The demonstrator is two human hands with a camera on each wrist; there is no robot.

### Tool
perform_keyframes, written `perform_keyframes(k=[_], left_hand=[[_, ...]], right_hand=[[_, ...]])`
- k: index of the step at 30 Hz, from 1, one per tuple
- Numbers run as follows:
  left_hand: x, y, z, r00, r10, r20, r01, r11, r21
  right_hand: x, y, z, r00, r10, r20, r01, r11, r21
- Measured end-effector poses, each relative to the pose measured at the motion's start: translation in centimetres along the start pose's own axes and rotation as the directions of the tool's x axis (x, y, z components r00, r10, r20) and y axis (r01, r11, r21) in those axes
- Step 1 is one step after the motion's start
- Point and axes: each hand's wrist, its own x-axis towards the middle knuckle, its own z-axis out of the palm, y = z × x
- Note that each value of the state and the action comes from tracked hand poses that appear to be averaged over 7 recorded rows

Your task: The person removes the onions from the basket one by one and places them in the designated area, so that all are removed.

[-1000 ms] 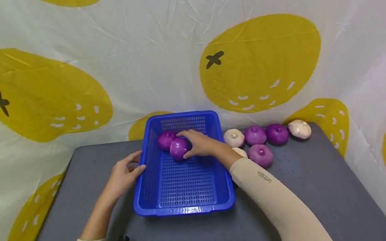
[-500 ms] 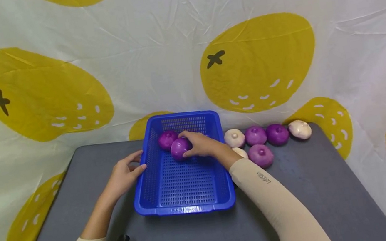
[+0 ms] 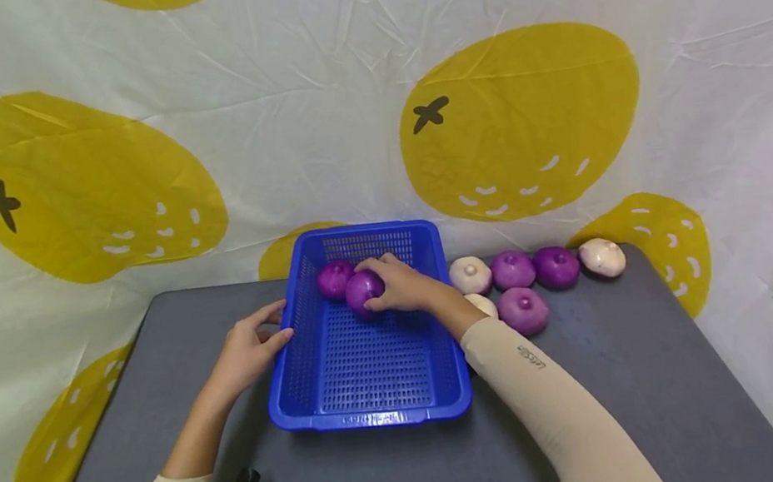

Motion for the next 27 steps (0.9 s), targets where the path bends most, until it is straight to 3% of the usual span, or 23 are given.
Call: perform_keyframes(k=[9, 19, 27], left_hand=[[0.13, 0.01, -0.11, 1.000, -0.008, 0.000, 0.008, 1.000, -0.012], [0.23, 0.14, -0.55, 1.000, -0.022, 0.014, 0.022, 1.000, -0.022], [0.42, 0.21, -0.37, 1.000, 0.004, 0.007, -0.004, 1.000, -0.019]], right_hand=[[0.08, -0.36, -0.12, 0.999, -0.027, 0.018, 0.026, 0.999, 0.048], [0.37, -0.51, -0.37, 0.999, -0.049, 0.001, 0.049, 0.998, 0.034], [0.38, -0.10, -0.54, 0.999, -0.053, -0.008, 0.054, 0.994, 0.093]])
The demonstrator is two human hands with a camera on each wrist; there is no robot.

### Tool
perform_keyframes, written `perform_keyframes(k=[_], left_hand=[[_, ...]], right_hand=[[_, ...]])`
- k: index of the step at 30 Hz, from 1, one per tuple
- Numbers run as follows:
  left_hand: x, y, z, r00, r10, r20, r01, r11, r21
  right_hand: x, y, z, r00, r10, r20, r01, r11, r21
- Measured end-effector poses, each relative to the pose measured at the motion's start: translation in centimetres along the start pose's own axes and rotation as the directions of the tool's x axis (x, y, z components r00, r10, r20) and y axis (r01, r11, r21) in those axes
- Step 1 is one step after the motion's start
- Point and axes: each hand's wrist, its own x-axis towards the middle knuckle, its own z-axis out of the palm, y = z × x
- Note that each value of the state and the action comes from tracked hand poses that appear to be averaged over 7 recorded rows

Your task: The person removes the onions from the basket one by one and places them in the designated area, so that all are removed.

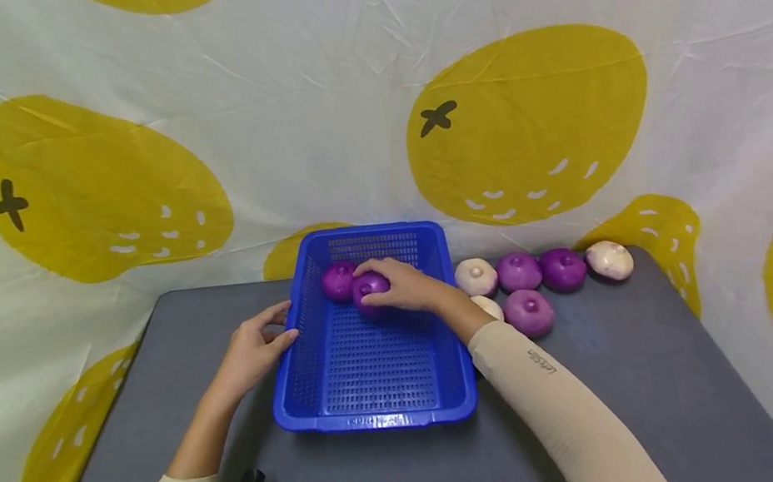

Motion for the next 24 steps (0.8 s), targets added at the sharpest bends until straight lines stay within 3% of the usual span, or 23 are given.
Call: perform_keyframes(k=[4, 12, 24], left_hand=[[0.2, 0.3, 0.3, 1.000, -0.002, 0.015, 0.002, 1.000, 0.007], [0.6, 0.3, 0.3, 1.000, -0.010, 0.012, 0.010, 1.000, 0.012], [1.0, -0.1, 0.2, 1.000, 0.004, 0.015, -0.005, 0.999, 0.036]], right_hand=[[-0.6, -0.1, -0.9, 0.999, 0.020, -0.042, -0.018, 0.998, 0.057], [-2.6, -2.4, -4.9, 0.993, 0.027, -0.119, -0.015, 0.995, 0.100], [-7.5, -3.9, -9.5, 0.988, 0.073, -0.134, -0.048, 0.983, 0.178]])
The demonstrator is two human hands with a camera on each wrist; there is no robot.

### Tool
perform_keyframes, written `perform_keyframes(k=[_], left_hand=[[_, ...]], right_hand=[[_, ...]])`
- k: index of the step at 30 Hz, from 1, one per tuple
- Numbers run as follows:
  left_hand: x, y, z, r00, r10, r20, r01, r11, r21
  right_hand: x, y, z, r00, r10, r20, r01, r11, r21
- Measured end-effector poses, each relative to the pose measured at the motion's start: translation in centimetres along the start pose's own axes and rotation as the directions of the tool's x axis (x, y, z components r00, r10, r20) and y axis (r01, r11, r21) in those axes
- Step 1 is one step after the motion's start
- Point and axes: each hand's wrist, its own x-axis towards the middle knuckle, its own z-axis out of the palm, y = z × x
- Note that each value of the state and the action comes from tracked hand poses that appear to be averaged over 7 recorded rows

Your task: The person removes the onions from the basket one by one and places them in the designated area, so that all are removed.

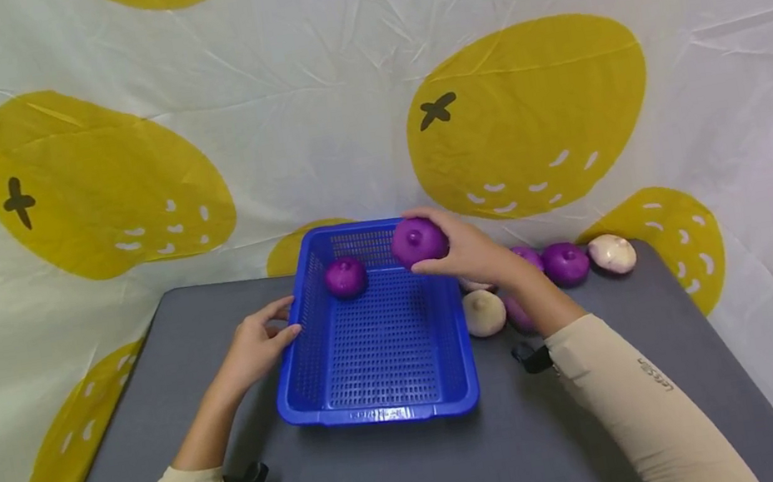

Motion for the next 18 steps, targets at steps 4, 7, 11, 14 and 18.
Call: perform_keyframes(k=[4, 7, 11, 14, 18], left_hand=[[0.1, 0.3, -0.1, 1.000, -0.003, 0.003, 0.003, 1.000, -0.003], [0.1, 0.6, -0.3, 1.000, -0.010, 0.002, 0.010, 1.000, -0.004], [0.0, 0.7, -0.4, 1.000, -0.015, 0.005, 0.015, 1.000, 0.000], [-0.1, 0.8, -0.4, 1.000, -0.029, 0.010, 0.029, 1.000, -0.009], [-0.2, 0.9, -0.4, 0.999, -0.037, 0.015, 0.037, 0.999, -0.005]], right_hand=[[-1.9, 0.1, -1.6, 0.998, 0.036, -0.043, -0.036, 0.999, -0.011], [-3.3, 0.4, -2.6, 0.996, 0.048, -0.080, -0.051, 0.998, -0.035], [-5.3, 1.0, -3.8, 0.990, 0.056, -0.129, -0.065, 0.996, -0.062], [-7.1, 1.8, -4.4, 0.984, 0.065, -0.164, -0.074, 0.996, -0.048], [-9.6, 3.3, -4.9, 0.971, 0.120, -0.207, -0.129, 0.991, -0.035]])
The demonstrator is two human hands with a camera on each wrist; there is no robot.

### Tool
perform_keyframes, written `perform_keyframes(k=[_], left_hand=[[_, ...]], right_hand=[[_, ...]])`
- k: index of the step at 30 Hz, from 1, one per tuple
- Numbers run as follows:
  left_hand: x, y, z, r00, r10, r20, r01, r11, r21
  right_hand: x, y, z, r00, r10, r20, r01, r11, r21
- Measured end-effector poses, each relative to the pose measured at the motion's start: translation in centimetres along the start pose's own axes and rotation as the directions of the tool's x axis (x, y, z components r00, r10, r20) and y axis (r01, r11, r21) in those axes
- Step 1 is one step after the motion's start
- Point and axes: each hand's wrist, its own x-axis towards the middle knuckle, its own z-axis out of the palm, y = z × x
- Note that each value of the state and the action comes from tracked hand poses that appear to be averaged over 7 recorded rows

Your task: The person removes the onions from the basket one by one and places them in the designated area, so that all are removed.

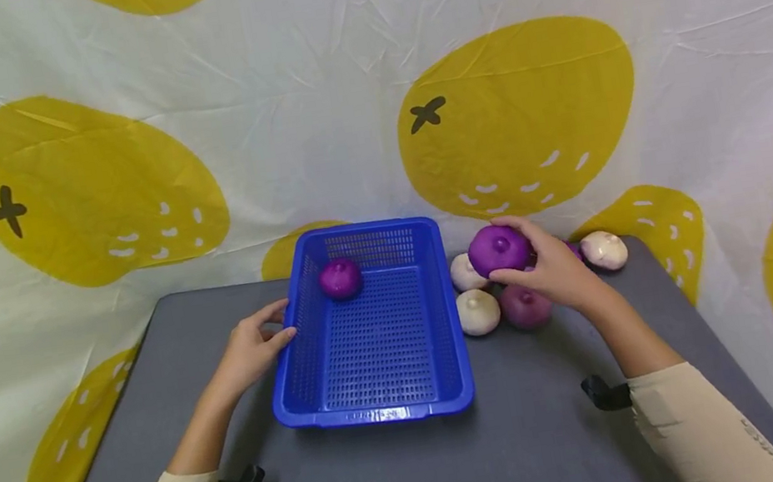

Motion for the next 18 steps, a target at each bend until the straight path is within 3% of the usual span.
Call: perform_keyframes(k=[4, 11, 18], left_hand=[[0.0, 0.0, 0.0, 1.000, 0.006, -0.004, -0.006, 1.000, 0.016], [-0.1, -0.1, 0.0, 1.000, 0.000, -0.003, 0.000, 1.000, 0.020], [-0.1, -0.1, -0.1, 1.000, 0.006, -0.002, -0.006, 0.999, 0.037]], right_hand=[[-2.1, 1.9, -0.8, 0.998, 0.042, -0.039, -0.043, 0.999, -0.023], [-4.8, 5.1, -1.7, 0.989, 0.045, -0.138, -0.055, 0.996, -0.067], [-7.2, 7.9, -2.1, 0.976, 0.052, -0.213, -0.060, 0.998, -0.033]])
